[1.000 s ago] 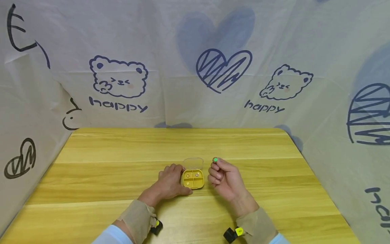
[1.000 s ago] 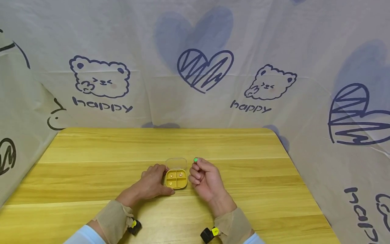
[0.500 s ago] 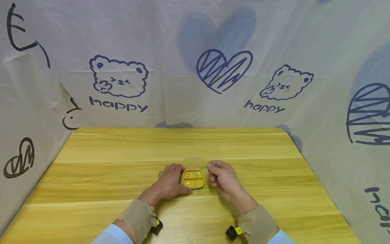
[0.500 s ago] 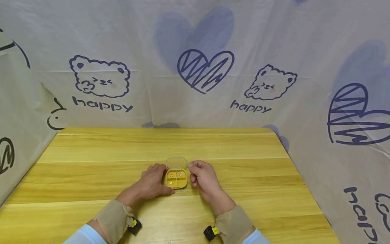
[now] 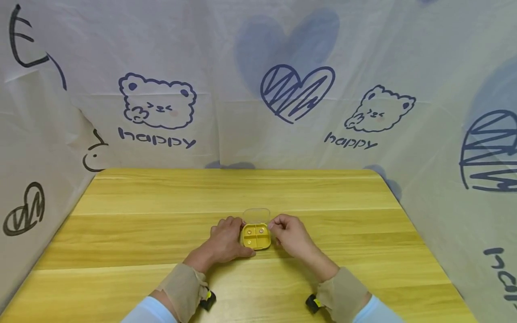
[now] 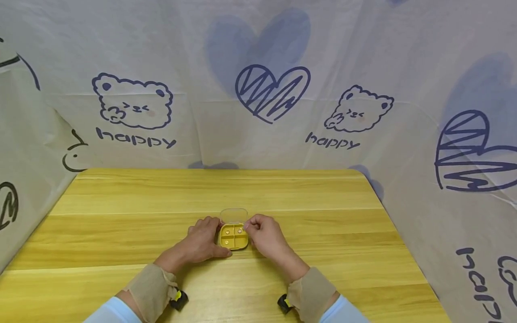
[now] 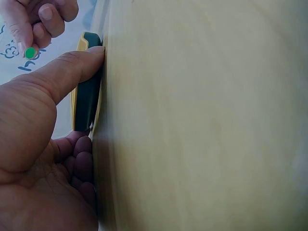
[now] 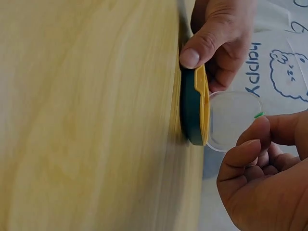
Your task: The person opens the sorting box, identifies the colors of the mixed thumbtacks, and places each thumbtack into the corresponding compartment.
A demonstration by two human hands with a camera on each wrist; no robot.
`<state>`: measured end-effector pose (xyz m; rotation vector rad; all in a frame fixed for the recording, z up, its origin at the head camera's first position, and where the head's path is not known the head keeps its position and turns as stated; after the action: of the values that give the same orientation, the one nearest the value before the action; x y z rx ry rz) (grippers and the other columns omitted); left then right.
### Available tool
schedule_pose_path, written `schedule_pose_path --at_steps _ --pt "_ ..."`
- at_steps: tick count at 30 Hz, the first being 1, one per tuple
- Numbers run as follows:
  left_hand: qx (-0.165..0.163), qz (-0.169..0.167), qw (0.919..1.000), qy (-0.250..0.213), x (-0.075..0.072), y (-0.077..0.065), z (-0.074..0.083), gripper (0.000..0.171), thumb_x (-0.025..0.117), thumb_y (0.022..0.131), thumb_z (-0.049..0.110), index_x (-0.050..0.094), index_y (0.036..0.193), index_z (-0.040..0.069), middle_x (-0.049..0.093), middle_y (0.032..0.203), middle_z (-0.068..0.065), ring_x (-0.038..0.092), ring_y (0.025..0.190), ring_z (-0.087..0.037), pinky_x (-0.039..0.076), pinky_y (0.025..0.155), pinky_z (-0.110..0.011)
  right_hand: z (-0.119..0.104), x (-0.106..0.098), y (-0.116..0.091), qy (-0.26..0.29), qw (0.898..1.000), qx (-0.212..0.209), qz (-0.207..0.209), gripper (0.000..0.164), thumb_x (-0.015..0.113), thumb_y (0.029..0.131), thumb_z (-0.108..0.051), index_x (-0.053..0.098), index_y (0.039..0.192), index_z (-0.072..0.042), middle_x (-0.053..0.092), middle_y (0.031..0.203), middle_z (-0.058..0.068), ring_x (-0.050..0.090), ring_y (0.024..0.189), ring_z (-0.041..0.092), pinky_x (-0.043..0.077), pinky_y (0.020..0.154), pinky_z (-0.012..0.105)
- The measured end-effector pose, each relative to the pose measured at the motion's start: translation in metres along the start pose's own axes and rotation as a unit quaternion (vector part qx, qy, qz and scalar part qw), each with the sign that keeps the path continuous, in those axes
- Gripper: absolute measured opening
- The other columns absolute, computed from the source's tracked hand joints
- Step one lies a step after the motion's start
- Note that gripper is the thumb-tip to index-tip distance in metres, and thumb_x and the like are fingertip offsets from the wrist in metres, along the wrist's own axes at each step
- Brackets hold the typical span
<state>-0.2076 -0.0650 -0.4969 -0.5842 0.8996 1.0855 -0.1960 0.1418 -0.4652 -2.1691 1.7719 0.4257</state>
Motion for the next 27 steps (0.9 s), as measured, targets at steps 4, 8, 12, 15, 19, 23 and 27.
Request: schedule_pose_path --at_steps 4,8,12,15,19,23,27 --pt "0.001 0.001 1.0 -0.002 0.0 0.0 0.0 0.074 0.082 0.065 0.051 0.054 0.118 0.007 0.056 0.105 -0.004 0.049 0.099 -0.026 0.035 0.083 -0.048 0.0 -0.001 0.001 -0.052 0.999 -0.014 -0.002 0.016 0.056 0.097 -0.015 0.065 0.095 -0.002 0.058 0.066 0.007 0.051 0.054 0.016 0.039 0.049 0.028" --pt "0.001 0.001 1.0 -0.003 0.0 0.0 0.0 0.074 0.082 0.065 0.051 0.054 0.118 0.008 0.055 0.105 -0.004 0.049 0.1 -0.026 0.035 0.083 -0.048 0.002 0.0 0.0 -0.095 0.995 -0.043 -0.001 0.014 0.056 0.097 -0.015 0.066 0.094 -0.006 0.06 0.073 0.005 0.052 0.058 0.016 0.044 0.052 0.03" --pt "0.002 0.001 1.0 -0.004 0.0 0.0 0.001 0.073 0.081 0.065 0.051 0.054 0.118 0.008 0.055 0.104 -0.004 0.048 0.099 -0.026 0.035 0.083 -0.048 0.005 0.002 0.0 -0.137 0.988 -0.066 0.004 0.01 0.058 0.096 -0.016 0.065 0.09 -0.012 0.06 0.073 0.001 0.051 0.058 0.014 0.043 0.052 0.028" --pt "0.002 0.0 1.0 -0.005 0.0 0.0 0.001 0.073 0.081 0.065 0.051 0.054 0.117 0.007 0.055 0.104 -0.004 0.048 0.099 -0.026 0.035 0.083 -0.048 0.007 0.004 0.0 -0.167 0.983 -0.079 0.002 0.01 0.058 0.096 -0.015 0.064 0.088 -0.014 0.059 0.073 -0.002 0.049 0.059 0.013 0.041 0.052 0.026" --pt "0.001 -0.003 1.0 -0.003 0.0 0.0 0.002 0.073 0.081 0.066 0.051 0.054 0.118 0.007 0.055 0.105 -0.005 0.048 0.099 -0.026 0.035 0.084 -0.049 0.007 0.007 0.0 -0.211 0.972 -0.101 -0.015 0.011 0.057 0.096 -0.013 0.063 0.087 -0.013 0.059 0.073 -0.002 0.049 0.06 0.012 0.041 0.054 0.027" --pt "0.0 -0.003 1.0 -0.001 0.001 0.0 0.001 0.073 0.081 0.066 0.051 0.054 0.119 0.008 0.055 0.106 -0.005 0.048 0.099 -0.026 0.035 0.083 -0.048 0.009 0.01 0.001 -0.254 0.96 -0.111 -0.035 0.011 0.058 0.095 -0.015 0.061 0.085 -0.015 0.057 0.072 -0.004 0.049 0.061 0.012 0.042 0.056 0.028" --pt "-0.001 -0.001 1.0 -0.005 0.001 0.0 0.0 0.072 0.081 0.066 0.051 0.054 0.118 0.008 0.055 0.106 -0.004 0.048 0.099 -0.026 0.034 0.082 -0.047 0.012 0.013 0.003 -0.298 0.946 -0.123 -0.045 0.013 0.058 0.095 -0.018 0.059 0.082 -0.017 0.057 0.073 -0.006 0.05 0.063 0.011 0.044 0.059 0.028"
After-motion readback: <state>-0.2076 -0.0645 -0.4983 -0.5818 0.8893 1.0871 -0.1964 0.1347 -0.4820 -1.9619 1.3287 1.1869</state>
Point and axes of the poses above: each hand's wrist, its own y-axis towards the middle knuckle, its own x-axis out of the palm, z = x × y, the point moved 1 cm from there along y, towards the middle knuckle
